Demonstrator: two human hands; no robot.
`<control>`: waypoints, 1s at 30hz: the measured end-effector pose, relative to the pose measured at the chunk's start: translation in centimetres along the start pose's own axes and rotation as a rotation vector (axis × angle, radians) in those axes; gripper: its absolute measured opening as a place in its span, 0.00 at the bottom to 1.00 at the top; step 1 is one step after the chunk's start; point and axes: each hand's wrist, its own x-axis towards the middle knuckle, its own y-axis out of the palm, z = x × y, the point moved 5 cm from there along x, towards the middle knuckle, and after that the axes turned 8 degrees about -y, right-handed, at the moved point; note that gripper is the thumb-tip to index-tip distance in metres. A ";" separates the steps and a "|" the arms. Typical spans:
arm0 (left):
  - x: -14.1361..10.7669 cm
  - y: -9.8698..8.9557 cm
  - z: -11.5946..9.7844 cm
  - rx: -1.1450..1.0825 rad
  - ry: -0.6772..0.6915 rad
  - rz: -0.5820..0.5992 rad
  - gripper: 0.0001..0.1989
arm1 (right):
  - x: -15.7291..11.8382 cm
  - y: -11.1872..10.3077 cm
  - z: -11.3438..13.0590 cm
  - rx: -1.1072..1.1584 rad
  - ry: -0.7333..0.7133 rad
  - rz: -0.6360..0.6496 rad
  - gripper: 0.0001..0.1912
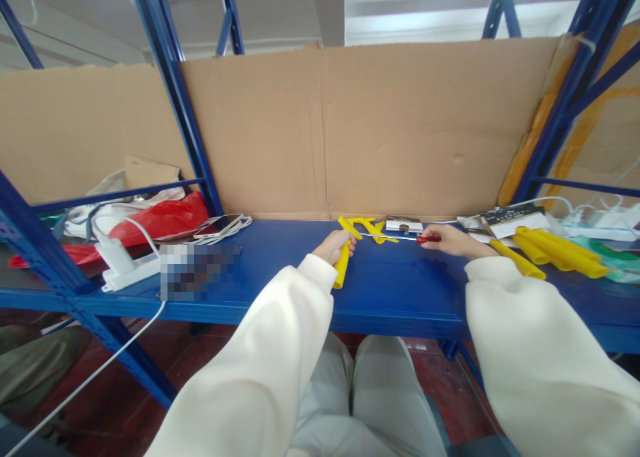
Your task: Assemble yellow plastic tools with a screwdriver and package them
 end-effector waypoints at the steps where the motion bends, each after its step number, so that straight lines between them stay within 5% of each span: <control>1: -0.1 0.0 0.0 -0.001 0.001 0.001 0.11 | 0.0 0.0 0.0 -0.004 0.000 0.001 0.16; 30: -0.1 0.1 -0.1 0.025 0.017 -0.008 0.11 | 0.2 -0.1 -0.8 -0.043 -0.037 -0.018 0.16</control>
